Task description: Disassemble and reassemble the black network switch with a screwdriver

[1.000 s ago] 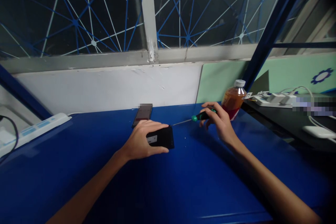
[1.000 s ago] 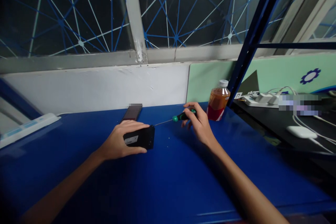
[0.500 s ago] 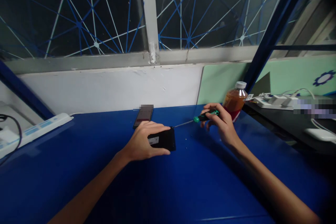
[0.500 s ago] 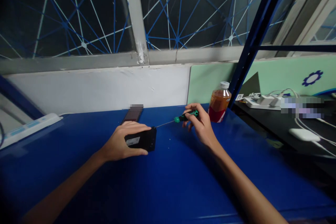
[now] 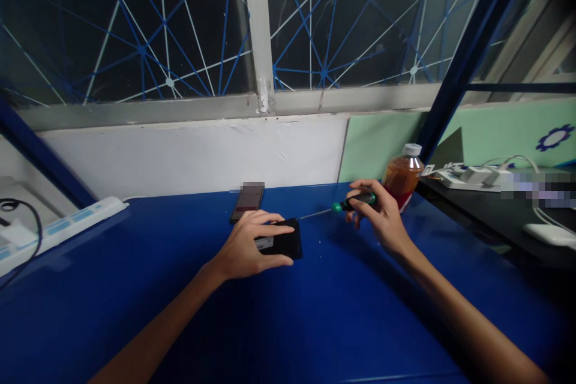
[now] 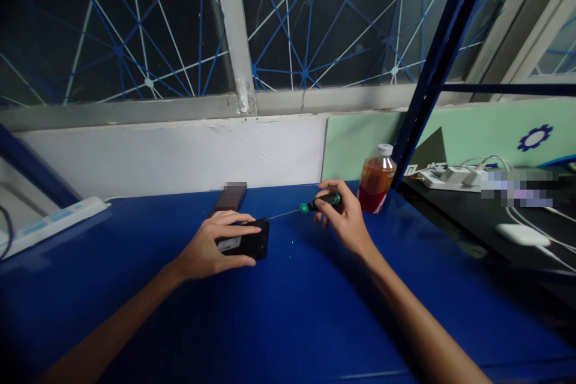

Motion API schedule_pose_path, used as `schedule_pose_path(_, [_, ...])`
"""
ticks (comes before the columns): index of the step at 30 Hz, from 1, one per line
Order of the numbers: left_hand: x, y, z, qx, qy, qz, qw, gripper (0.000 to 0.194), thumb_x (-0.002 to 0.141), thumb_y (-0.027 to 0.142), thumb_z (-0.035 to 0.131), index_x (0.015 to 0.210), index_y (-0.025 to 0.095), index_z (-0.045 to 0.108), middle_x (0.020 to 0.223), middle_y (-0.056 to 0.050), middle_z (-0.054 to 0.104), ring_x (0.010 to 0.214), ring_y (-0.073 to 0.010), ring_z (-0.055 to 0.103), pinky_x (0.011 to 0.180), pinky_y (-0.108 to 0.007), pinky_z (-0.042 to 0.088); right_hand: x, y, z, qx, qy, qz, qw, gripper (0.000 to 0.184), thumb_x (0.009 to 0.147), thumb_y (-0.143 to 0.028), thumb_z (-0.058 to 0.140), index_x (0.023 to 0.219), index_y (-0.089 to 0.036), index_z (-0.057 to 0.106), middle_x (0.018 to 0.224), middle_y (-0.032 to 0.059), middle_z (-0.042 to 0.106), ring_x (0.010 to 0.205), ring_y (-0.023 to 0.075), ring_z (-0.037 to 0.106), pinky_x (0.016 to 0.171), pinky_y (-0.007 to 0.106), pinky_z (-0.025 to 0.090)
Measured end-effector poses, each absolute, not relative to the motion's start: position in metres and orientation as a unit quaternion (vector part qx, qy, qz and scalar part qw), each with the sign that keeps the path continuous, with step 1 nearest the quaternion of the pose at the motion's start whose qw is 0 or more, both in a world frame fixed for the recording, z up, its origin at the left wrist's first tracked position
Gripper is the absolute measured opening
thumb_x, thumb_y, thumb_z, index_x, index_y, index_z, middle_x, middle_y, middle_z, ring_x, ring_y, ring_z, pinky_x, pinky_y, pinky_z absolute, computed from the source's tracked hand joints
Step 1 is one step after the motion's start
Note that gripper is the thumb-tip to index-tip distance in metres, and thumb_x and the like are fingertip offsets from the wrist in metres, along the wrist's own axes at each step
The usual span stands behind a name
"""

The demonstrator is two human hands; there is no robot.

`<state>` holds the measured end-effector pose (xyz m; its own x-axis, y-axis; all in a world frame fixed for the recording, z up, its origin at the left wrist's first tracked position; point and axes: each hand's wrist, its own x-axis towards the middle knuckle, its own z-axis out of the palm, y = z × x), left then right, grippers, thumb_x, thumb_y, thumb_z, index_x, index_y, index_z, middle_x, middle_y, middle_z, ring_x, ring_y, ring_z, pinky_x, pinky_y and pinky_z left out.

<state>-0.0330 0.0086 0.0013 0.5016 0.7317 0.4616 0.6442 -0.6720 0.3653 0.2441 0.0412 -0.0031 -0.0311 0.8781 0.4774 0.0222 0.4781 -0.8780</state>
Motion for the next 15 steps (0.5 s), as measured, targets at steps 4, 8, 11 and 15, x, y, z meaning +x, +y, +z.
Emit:
schedule_pose_path(4, [-0.0321,0.0076,0.0015,0.864,0.395,0.300,0.082,0.045,0.065,0.052,0.075,0.105,0.032,0.071,0.114,-0.007,0.067,0.103,-0.0308,0.061,0.095,-0.059,0.039,0.2414,0.0399,-0.0033,-0.423,-0.617,0.293,0.595,0.025,0.080,-0.038,0.067,0.093,-0.020,0.054,0.055,-0.0058,0.050,0.037,0.0095,0.049,0.036,0.023,0.039])
schedule_pose_path(8, [-0.0330,0.0081,0.0000,0.866,0.389,0.301,0.089,0.044,0.066,0.051,0.075,0.106,0.033,0.071,0.114,-0.007,0.067,0.103,-0.0309,0.060,0.096,-0.059,0.038,0.2417,0.0396,-0.0027,-0.405,-0.624,0.317,0.588,0.027,0.082,-0.039,0.064,0.098,-0.021,0.054,0.064,-0.0024,0.056,0.043,0.0111,0.054,0.037,0.023,0.040])
schedule_pose_path(11, [-0.0336,0.0086,-0.0008,0.864,0.388,0.306,0.094,0.045,0.066,0.051,0.075,0.107,0.032,0.070,0.115,-0.007,0.066,0.103,-0.0302,0.060,0.097,-0.059,0.038,0.2429,0.0406,-0.0017,-0.352,-0.618,0.380,0.592,0.032,0.081,-0.038,0.065,0.105,-0.022,0.049,0.082,0.0017,0.061,0.052,0.0140,0.061,0.039,0.025,0.044])
schedule_pose_path(15, [-0.0329,0.0073,0.0003,0.863,0.390,0.304,0.098,0.045,0.066,0.050,0.075,0.107,0.031,0.070,0.116,-0.007,0.066,0.105,-0.0298,0.060,0.098,-0.058,0.037,0.2428,0.0406,-0.0026,-0.396,-0.609,0.325,0.605,0.028,0.081,-0.036,0.067,0.099,-0.021,0.052,0.054,-0.0065,0.052,0.038,0.0109,0.053,0.038,0.023,0.043])
